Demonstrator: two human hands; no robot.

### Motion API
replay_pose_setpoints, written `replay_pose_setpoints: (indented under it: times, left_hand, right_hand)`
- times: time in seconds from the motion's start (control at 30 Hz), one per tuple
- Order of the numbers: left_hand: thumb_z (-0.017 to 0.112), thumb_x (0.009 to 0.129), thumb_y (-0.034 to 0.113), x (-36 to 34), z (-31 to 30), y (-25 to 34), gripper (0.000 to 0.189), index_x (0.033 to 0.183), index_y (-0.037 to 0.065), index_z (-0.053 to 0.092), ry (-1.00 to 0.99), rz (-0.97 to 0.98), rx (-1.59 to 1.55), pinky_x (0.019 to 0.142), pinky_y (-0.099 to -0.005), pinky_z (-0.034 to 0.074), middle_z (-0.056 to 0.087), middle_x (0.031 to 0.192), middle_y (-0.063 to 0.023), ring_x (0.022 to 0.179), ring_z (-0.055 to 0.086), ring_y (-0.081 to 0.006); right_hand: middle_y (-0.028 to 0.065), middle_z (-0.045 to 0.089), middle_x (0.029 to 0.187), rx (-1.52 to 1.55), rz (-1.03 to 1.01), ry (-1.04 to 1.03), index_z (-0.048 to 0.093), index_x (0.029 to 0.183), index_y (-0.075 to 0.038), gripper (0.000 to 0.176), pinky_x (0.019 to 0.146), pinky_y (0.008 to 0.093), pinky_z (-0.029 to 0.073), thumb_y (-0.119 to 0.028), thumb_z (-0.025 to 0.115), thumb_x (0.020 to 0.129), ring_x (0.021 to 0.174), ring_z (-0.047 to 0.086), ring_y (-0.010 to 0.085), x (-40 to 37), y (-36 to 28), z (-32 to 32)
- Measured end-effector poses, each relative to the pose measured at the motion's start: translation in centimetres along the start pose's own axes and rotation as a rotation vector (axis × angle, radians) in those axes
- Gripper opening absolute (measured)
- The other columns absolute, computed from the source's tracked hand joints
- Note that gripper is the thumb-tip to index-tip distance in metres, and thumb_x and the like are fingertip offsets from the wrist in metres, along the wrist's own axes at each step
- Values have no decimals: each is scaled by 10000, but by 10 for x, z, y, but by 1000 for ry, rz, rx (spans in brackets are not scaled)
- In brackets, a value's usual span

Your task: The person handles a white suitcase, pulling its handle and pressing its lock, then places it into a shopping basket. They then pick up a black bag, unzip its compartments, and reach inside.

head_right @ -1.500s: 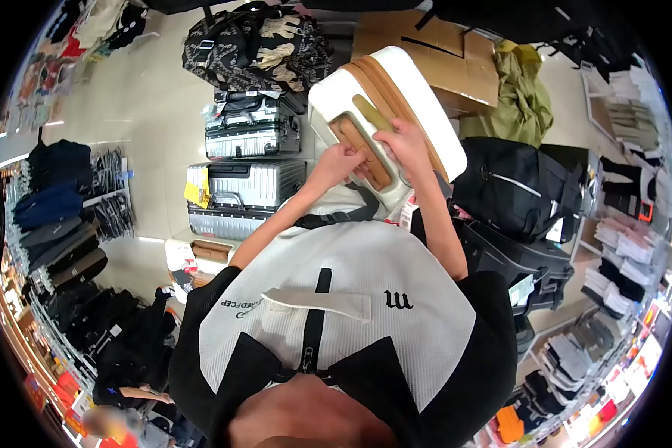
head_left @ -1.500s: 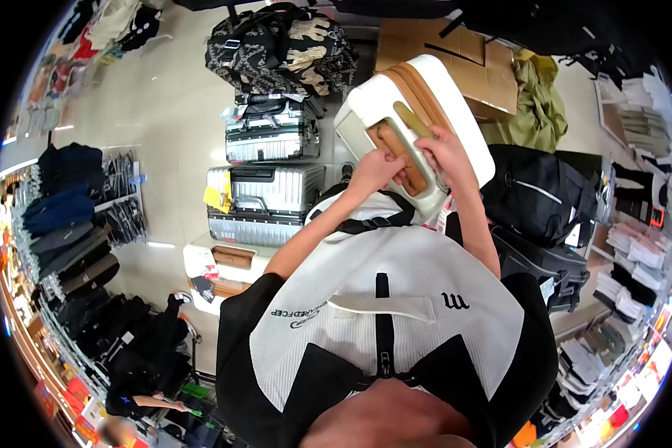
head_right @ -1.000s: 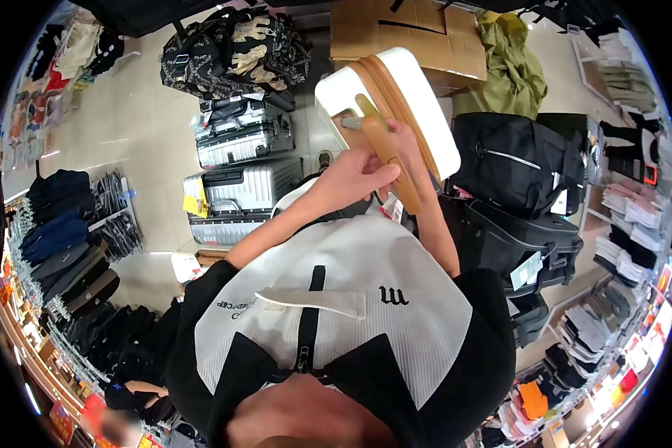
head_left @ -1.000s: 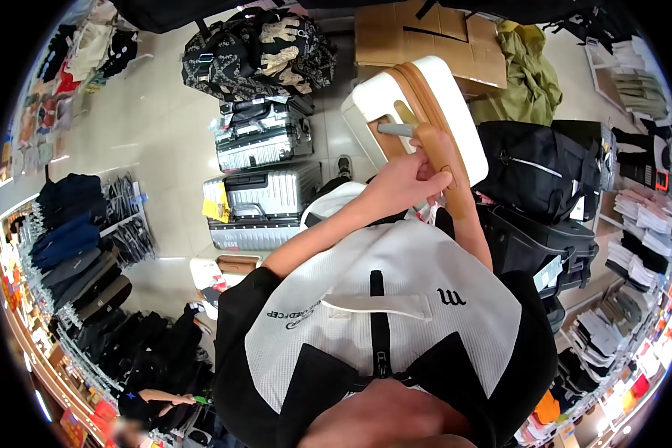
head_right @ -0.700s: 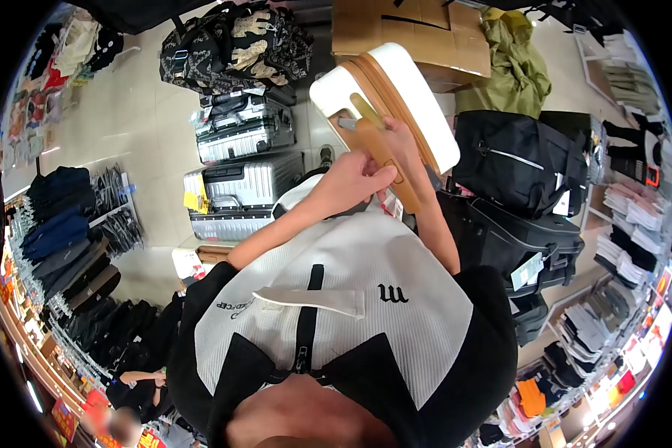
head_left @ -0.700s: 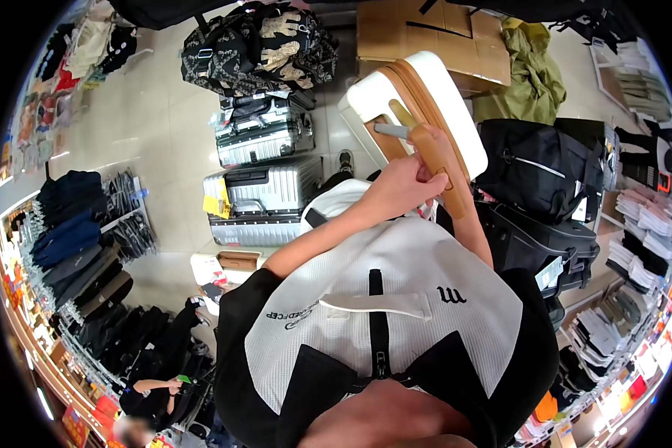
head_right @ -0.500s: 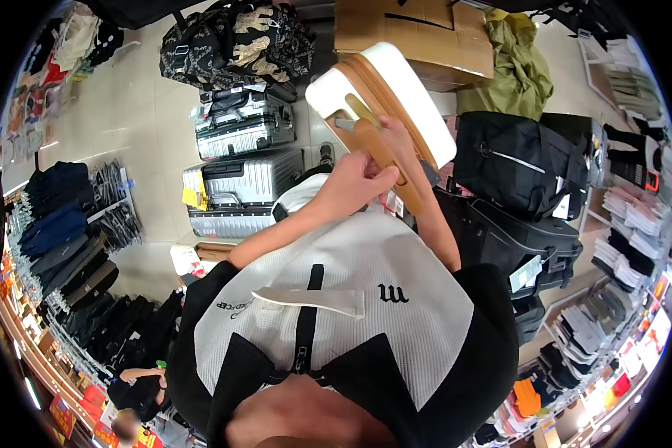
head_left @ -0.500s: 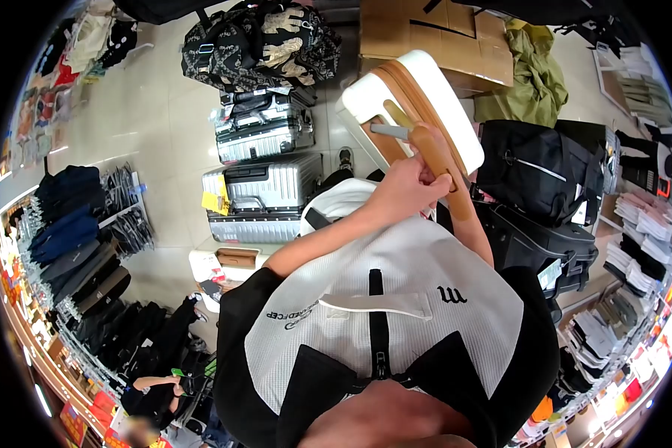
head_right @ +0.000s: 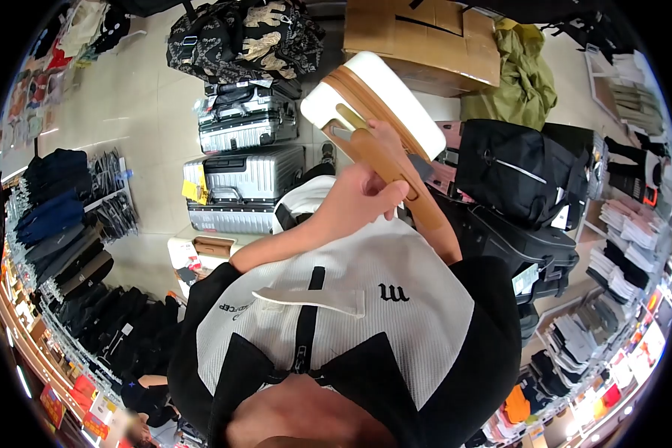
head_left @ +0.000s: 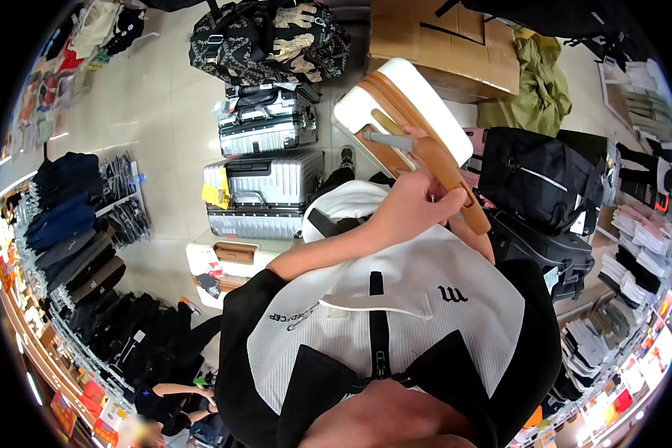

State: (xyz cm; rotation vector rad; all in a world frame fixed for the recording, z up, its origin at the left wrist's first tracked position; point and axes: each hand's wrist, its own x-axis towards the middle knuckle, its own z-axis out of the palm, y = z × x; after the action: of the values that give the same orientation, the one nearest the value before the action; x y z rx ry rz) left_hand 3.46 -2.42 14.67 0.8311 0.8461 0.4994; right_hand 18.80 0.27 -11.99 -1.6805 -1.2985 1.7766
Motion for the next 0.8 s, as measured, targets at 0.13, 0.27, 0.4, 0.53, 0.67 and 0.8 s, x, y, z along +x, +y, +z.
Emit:
replay_pose_setpoints:
  times: [0.13,0.27,0.4,0.53,0.67,0.8]
  left_hand:
    - [656,962,187,-9,7,12,196,1027,15,585,-62,46,-34,529,-204,418,607,851,-2,631,574,-65]
    - [672,943,206,-16,19,25,194,965,17,638,-101,190,5,550,-208,423,614,789,10,620,554,-55]
    - [697,911,250,-24,29,37,249,822,18,691,-108,220,80,547,-234,449,639,646,7,592,581,-68]
    - [700,904,214,-32,34,51,198,855,25,669,-154,249,118,539,-246,450,614,672,-10,598,579,-84]
    - [705,889,179,-39,37,60,154,869,31,668,-165,298,58,531,-252,449,602,717,-15,603,578,-97]
    - [713,872,166,-41,39,65,139,866,33,675,-188,304,2,523,-259,456,602,711,-14,591,582,-111]
  right_hand:
    - [13,562,681,-100,-60,-24,666,952,-67,139,556,265,442,-195,629,914,613,574,124,16,16,8]
    - [14,570,681,-169,-117,-30,677,950,-67,136,584,274,449,-189,639,903,639,585,129,30,34,18]
    - [14,578,681,-212,-149,-26,688,947,-67,133,612,283,455,-182,649,892,665,596,133,42,50,21]
    - [33,624,748,-280,-85,-49,707,893,-54,128,614,309,445,-167,677,841,693,609,148,27,18,16]
    - [64,653,958,-256,219,-135,698,998,-39,208,785,321,486,-126,662,813,861,623,213,15,-22,12]
    - [70,646,985,-231,257,-153,687,1024,-40,228,823,329,470,-124,661,814,900,610,226,13,-28,11]
